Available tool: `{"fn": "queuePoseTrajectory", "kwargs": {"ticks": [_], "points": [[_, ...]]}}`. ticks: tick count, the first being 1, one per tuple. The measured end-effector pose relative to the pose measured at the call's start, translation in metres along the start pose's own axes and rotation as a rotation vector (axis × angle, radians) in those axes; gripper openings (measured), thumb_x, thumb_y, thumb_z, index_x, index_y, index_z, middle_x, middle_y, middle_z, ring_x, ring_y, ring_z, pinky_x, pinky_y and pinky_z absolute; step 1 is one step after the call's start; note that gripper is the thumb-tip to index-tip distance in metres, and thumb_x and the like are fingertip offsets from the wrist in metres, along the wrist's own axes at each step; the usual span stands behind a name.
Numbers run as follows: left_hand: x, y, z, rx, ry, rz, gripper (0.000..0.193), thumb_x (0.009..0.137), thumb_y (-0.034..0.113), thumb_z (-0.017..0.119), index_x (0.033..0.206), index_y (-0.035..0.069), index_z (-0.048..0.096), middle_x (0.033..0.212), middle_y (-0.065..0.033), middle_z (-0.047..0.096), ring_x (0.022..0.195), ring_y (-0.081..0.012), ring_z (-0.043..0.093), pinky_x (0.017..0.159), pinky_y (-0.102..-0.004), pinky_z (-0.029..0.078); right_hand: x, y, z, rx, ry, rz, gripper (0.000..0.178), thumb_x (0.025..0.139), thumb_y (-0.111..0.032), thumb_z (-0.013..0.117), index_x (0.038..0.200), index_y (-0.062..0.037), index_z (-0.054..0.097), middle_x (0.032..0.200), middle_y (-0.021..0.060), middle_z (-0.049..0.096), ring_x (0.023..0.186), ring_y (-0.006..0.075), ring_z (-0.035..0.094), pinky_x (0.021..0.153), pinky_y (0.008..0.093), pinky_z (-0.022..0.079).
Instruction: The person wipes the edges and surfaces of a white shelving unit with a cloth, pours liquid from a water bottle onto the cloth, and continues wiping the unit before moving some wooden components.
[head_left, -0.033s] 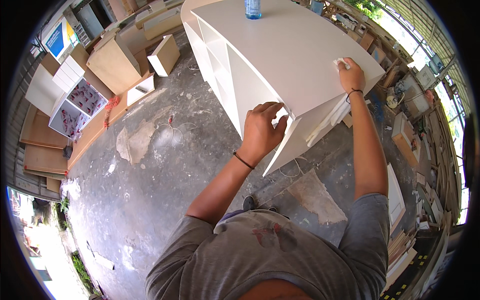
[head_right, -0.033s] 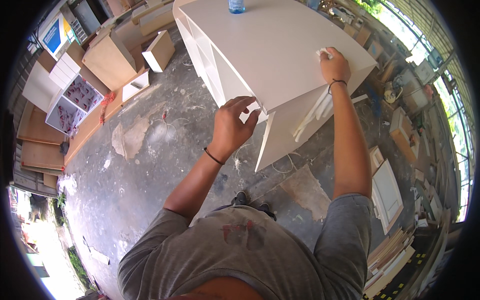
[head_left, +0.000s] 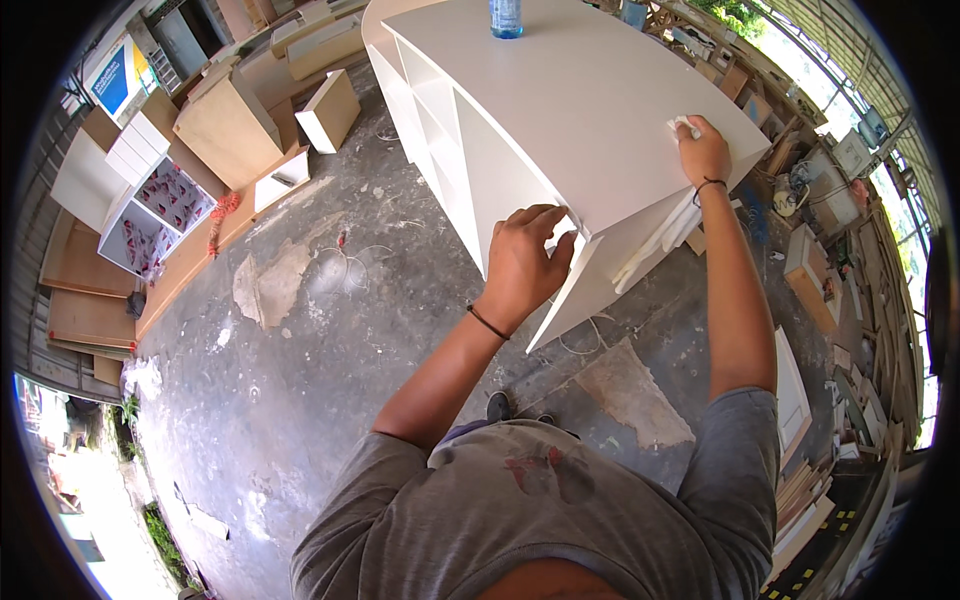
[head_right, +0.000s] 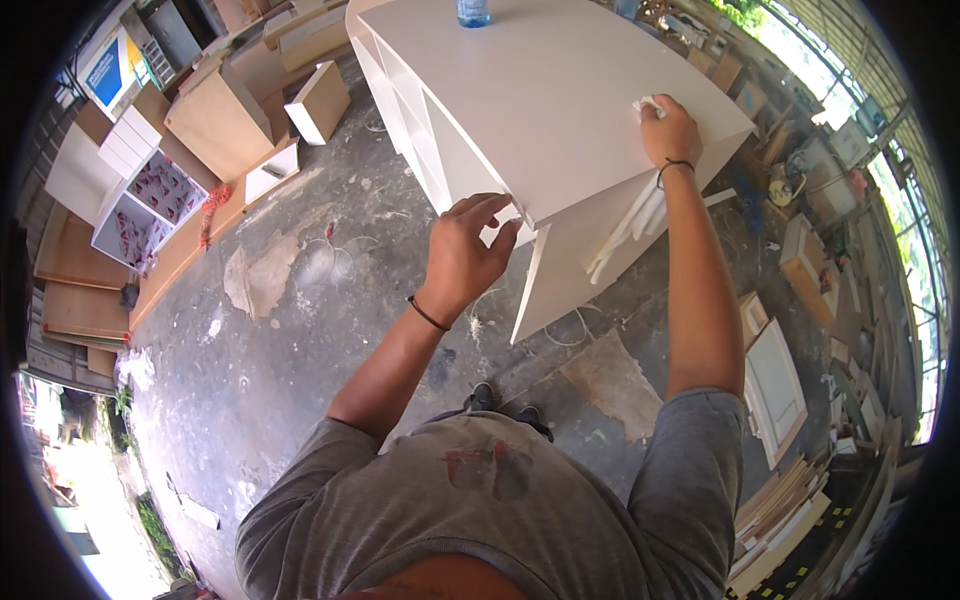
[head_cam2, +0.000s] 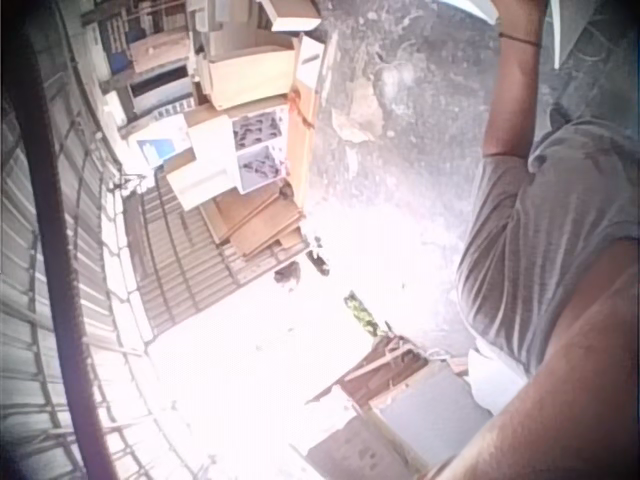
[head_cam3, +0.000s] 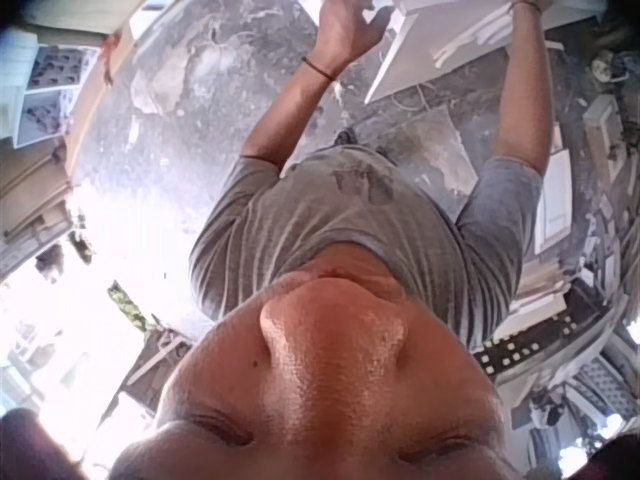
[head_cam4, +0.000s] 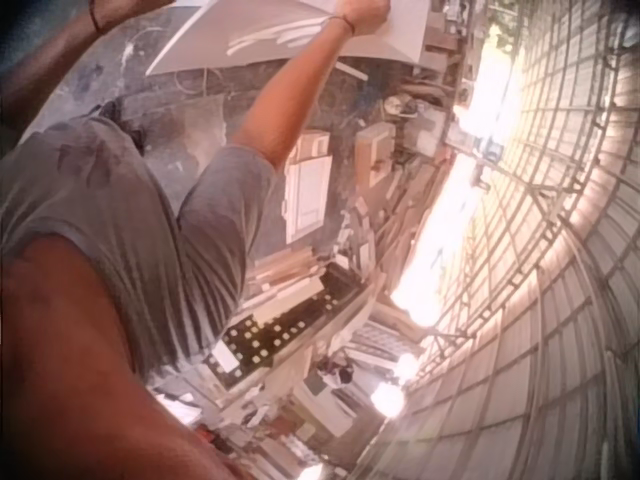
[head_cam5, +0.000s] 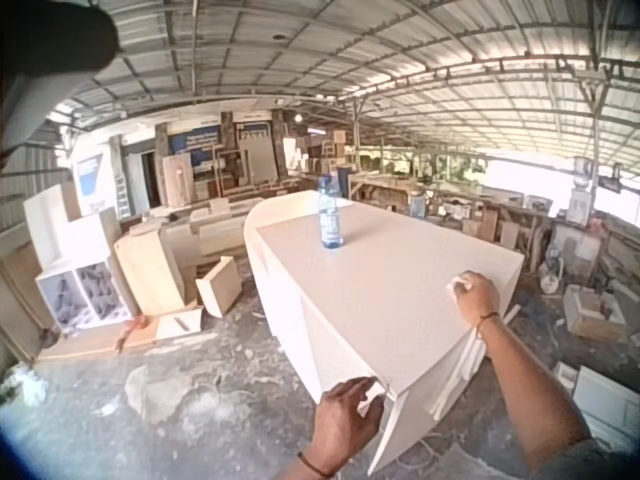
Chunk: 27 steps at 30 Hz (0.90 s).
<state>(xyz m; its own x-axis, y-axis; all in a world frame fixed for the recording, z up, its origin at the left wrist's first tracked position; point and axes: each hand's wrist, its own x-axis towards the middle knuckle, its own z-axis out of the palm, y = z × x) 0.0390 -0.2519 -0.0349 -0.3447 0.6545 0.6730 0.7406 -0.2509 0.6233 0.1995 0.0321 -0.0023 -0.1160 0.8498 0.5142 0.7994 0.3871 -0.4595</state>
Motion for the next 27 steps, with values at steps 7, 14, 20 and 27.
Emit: {"fn": "queuePoseTrajectory", "kwargs": {"ticks": [7, 14, 20, 27], "points": [[0.001, -0.011, 0.003, 0.182, 0.020, 0.036, 0.009, 0.078, 0.007, 0.064, 0.085, 0.007, 0.069, 0.085, -0.0050, 0.070, 0.071, -0.0215, 0.064, 0.067, -0.0343, 0.044, 0.000, 0.000, 0.006, -0.009, 0.014, -0.025, 0.034, 0.082, -0.037, 0.059, 0.110, -0.0169, 0.066, 0.108, 0.0110, 0.066, 0.101, 0.0315, 0.062, 0.085, 0.0392, 0.049], [0.002, -0.005, -0.003, 0.153, -0.079, -0.014, 0.013, 0.079, 0.011, 0.064, 0.090, 0.010, 0.071, 0.088, -0.0033, 0.070, 0.072, -0.0204, 0.064, 0.073, -0.0343, 0.041, 0.002, 0.008, 0.002, -0.005, 0.026, -0.044, 0.033, 0.084, -0.036, 0.059, 0.110, -0.0161, 0.065, 0.109, 0.0115, 0.065, 0.101, 0.0319, 0.062, 0.085, 0.0385, 0.049], [-0.001, -0.003, -0.002, 0.196, -0.061, -0.015, 0.011, 0.078, 0.008, 0.061, 0.084, 0.011, 0.070, 0.081, -0.0030, 0.069, 0.072, -0.0199, 0.064, 0.070, -0.0340, 0.038, -0.001, 0.000, 0.003, -0.020, 0.021, -0.045, 0.033, 0.084, -0.035, 0.059, 0.110, -0.0154, 0.065, 0.109, 0.0117, 0.065, 0.101, 0.0320, 0.061, 0.085, 0.0380, 0.048], [0.002, -0.006, 0.005, 0.255, -0.008, 0.021, 0.007, 0.078, 0.008, 0.060, 0.080, 0.009, 0.067, 0.077, -0.0054, 0.068, 0.071, -0.0216, 0.063, 0.067, -0.0361, 0.037, 0.001, 0.004, 0.003, -0.039, 0.030, -0.042, 0.033, 0.084, -0.035, 0.059, 0.110, -0.0153, 0.065, 0.110, 0.0114, 0.065, 0.102, 0.0320, 0.061, 0.086, 0.0382, 0.048]]}}
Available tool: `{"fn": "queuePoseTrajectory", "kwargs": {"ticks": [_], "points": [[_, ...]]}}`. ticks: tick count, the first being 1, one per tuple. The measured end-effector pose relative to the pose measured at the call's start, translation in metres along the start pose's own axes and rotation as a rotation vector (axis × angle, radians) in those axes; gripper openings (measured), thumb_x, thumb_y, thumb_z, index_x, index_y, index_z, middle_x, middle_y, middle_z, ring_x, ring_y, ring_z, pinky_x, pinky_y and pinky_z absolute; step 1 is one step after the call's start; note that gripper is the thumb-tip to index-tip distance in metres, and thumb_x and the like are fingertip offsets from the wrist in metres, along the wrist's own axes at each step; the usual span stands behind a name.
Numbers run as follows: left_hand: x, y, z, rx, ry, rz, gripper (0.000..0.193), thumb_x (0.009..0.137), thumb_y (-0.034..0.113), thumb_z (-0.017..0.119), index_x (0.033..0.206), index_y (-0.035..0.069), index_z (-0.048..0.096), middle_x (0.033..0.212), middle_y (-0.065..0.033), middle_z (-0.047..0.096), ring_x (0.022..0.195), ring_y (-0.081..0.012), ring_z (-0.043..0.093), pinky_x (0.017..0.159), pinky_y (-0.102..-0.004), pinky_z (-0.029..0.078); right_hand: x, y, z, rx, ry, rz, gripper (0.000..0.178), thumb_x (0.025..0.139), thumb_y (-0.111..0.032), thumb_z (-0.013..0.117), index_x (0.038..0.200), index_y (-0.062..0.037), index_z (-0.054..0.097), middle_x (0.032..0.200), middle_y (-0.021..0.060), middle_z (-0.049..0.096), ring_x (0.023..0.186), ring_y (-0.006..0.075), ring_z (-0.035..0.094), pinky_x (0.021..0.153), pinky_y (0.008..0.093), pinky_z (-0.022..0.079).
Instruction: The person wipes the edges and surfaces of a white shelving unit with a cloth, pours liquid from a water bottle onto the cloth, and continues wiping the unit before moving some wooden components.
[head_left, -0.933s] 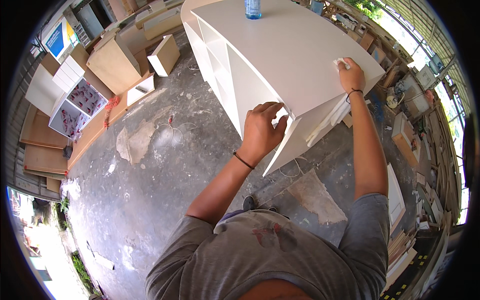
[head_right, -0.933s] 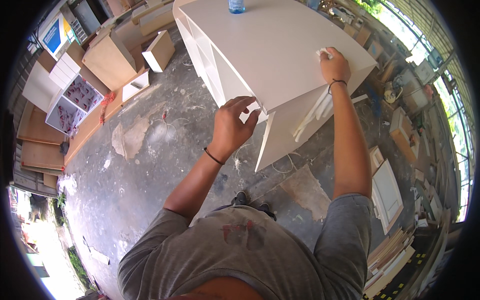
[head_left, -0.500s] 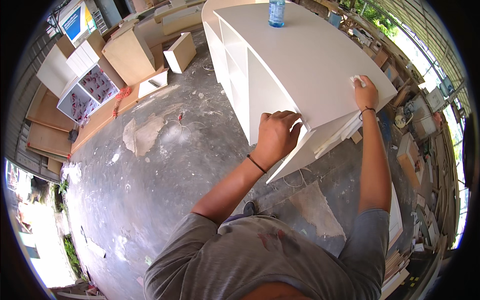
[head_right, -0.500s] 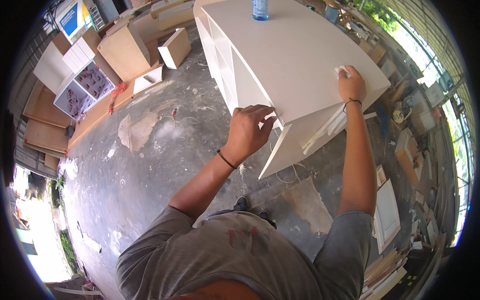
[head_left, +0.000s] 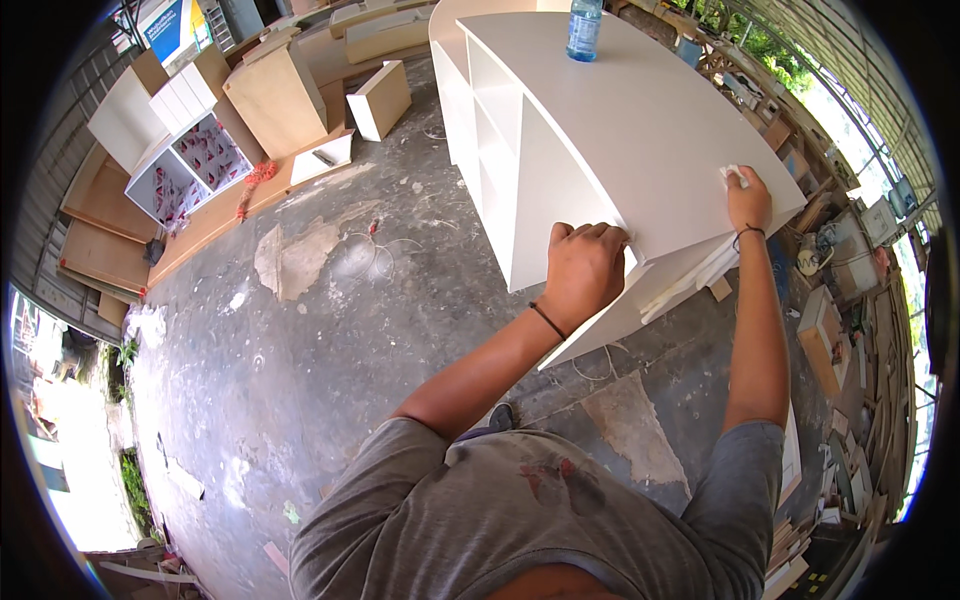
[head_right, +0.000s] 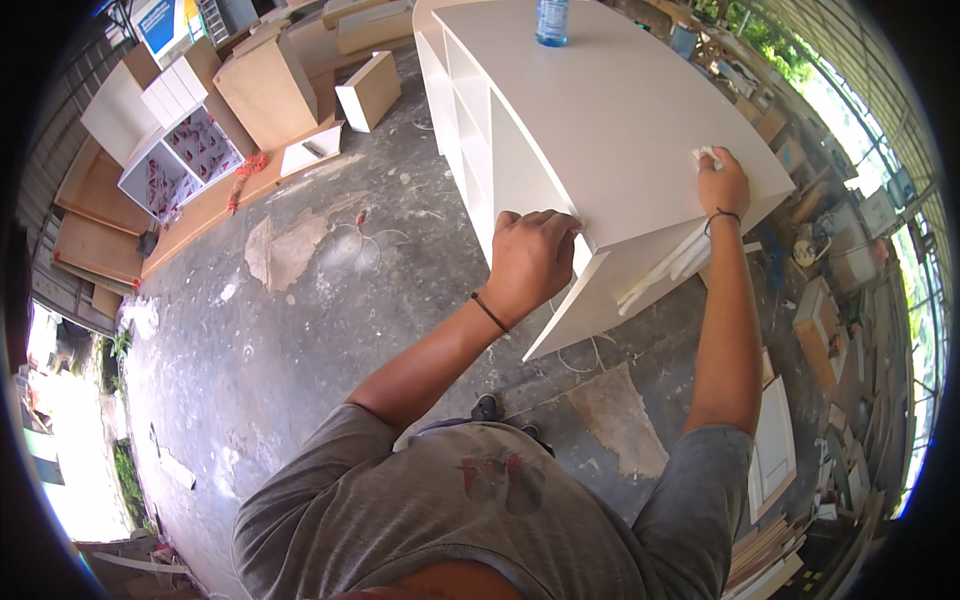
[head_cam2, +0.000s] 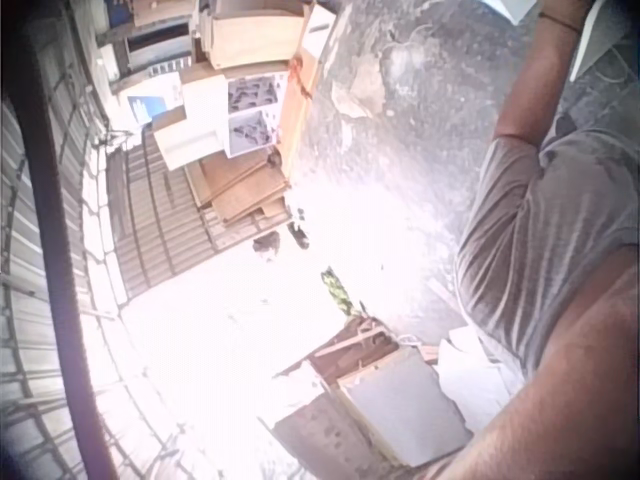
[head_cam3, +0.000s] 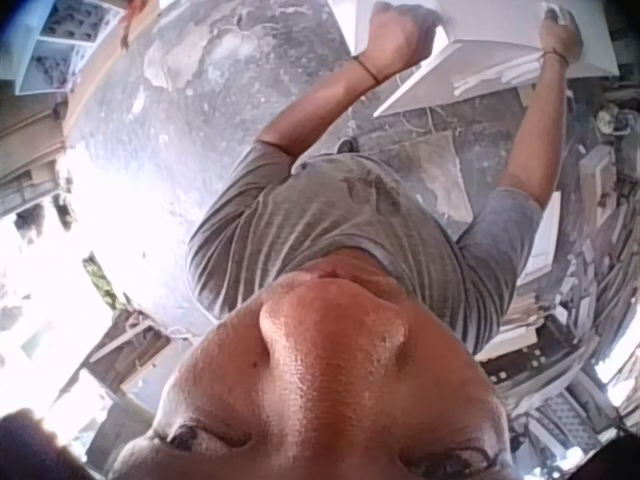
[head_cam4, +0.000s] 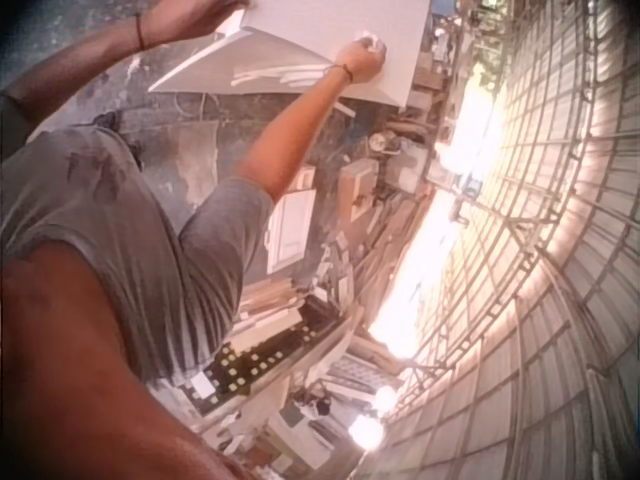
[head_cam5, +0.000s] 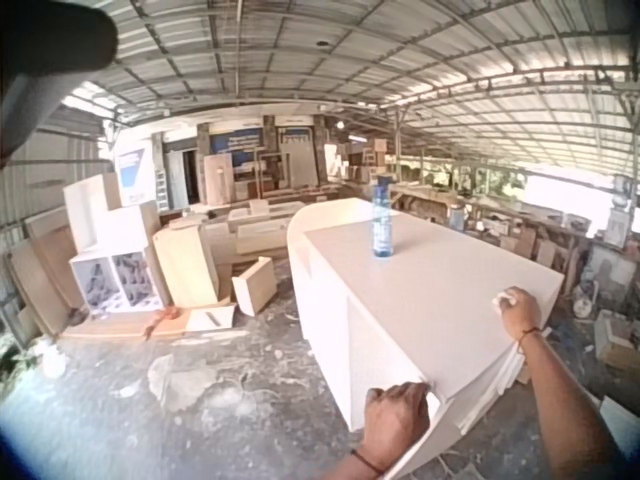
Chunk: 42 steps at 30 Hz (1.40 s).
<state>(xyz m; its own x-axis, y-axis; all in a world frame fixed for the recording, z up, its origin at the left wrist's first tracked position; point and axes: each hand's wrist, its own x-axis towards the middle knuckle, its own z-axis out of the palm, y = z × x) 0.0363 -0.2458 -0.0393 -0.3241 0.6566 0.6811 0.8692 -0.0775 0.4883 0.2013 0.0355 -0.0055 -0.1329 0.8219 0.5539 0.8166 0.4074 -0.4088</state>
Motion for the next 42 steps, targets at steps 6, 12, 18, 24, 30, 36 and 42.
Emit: {"fn": "queuePoseTrajectory", "kwargs": {"ticks": [6, 12, 18, 24, 30, 36, 42], "points": [[0.012, -0.009, -0.001, -0.105, -0.018, 0.015, 0.007, 0.078, 0.008, 0.062, 0.083, 0.007, 0.068, 0.078, -0.0073, 0.068, 0.071, -0.0219, 0.065, 0.065, -0.0341, 0.045, 0.008, 0.011, 0.007, 0.009, 0.001, -0.014, 0.036, 0.083, -0.037, 0.058, 0.111, -0.0157, 0.065, 0.109, 0.0115, 0.065, 0.102, 0.0317, 0.061, 0.086, 0.0393, 0.048], [-0.001, -0.004, -0.008, -0.717, -0.006, -0.346, 0.015, 0.080, 0.000, 0.058, 0.094, 0.003, 0.064, 0.086, -0.0055, 0.066, 0.068, -0.0112, 0.058, 0.066, -0.0249, 0.046, 0.001, -0.007, 0.002, 0.016, -0.009, 0.033, 0.036, 0.082, -0.037, 0.058, 0.111, -0.0166, 0.065, 0.107, 0.0117, 0.066, 0.100, 0.0319, 0.062, 0.086, 0.0400, 0.048], [-0.003, -0.004, -0.004, -0.665, -0.025, -0.298, 0.018, 0.078, 0.004, 0.066, 0.096, 0.003, 0.063, 0.085, -0.0049, 0.067, 0.066, -0.0107, 0.057, 0.066, -0.0241, 0.046, -0.001, -0.007, -0.003, 0.010, -0.020, 0.043, 0.035, 0.082, -0.037, 0.059, 0.110, -0.0168, 0.066, 0.106, 0.0126, 0.066, 0.099, 0.0321, 0.062, 0.086, 0.0396, 0.049], [-0.005, -0.003, 0.002, -0.317, 0.070, -0.044, 0.019, 0.074, 0.005, 0.069, 0.091, 0.006, 0.060, 0.087, -0.0022, 0.068, 0.063, -0.0161, 0.061, 0.068, -0.0292, 0.047, 0.000, -0.005, -0.001, 0.008, -0.012, 0.038, 0.035, 0.082, -0.037, 0.059, 0.109, -0.0174, 0.066, 0.106, 0.0123, 0.066, 0.100, 0.0315, 0.062, 0.085, 0.0389, 0.049], [-0.004, -0.001, 0.006, -0.252, 0.057, -0.052, 0.017, 0.074, 0.005, 0.067, 0.087, 0.008, 0.055, 0.078, 0.0002, 0.065, 0.057, -0.0168, 0.057, 0.069, -0.0320, 0.045, 0.001, 0.000, 0.001, 0.017, 0.013, 0.004, 0.035, 0.081, -0.037, 0.059, 0.109, -0.0175, 0.066, 0.106, 0.0126, 0.066, 0.100, 0.0321, 0.062, 0.085, 0.0393, 0.049], [-0.002, -0.006, 0.008, -0.227, 0.020, -0.106, 0.019, 0.072, 0.006, 0.066, 0.085, 0.007, 0.052, 0.068, -0.0024, 0.060, 0.053, -0.0179, 0.053, 0.066, -0.0324, 0.044, 0.000, -0.004, -0.001, 0.017, -0.007, 0.029, 0.035, 0.081, -0.038, 0.059, 0.109, -0.0176, 0.066, 0.106, 0.0127, 0.066, 0.100, 0.0325, 0.062, 0.085, 0.0396, 0.049], [0.000, -0.021, 0.004, -0.382, 0.072, -0.153, 0.010, 0.075, 0.002, 0.061, 0.084, 0.002, 0.058, 0.075, -0.0075, 0.063, 0.056, -0.0161, 0.054, 0.055, -0.0280, 0.045, 0.002, 0.000, 0.000, 0.025, 0.009, 0.014, 0.035, 0.081, -0.037, 0.059, 0.108, -0.0170, 0.067, 0.106, 0.0128, 0.066, 0.099, 0.0325, 0.062, 0.085, 0.0393, 0.049]]}}
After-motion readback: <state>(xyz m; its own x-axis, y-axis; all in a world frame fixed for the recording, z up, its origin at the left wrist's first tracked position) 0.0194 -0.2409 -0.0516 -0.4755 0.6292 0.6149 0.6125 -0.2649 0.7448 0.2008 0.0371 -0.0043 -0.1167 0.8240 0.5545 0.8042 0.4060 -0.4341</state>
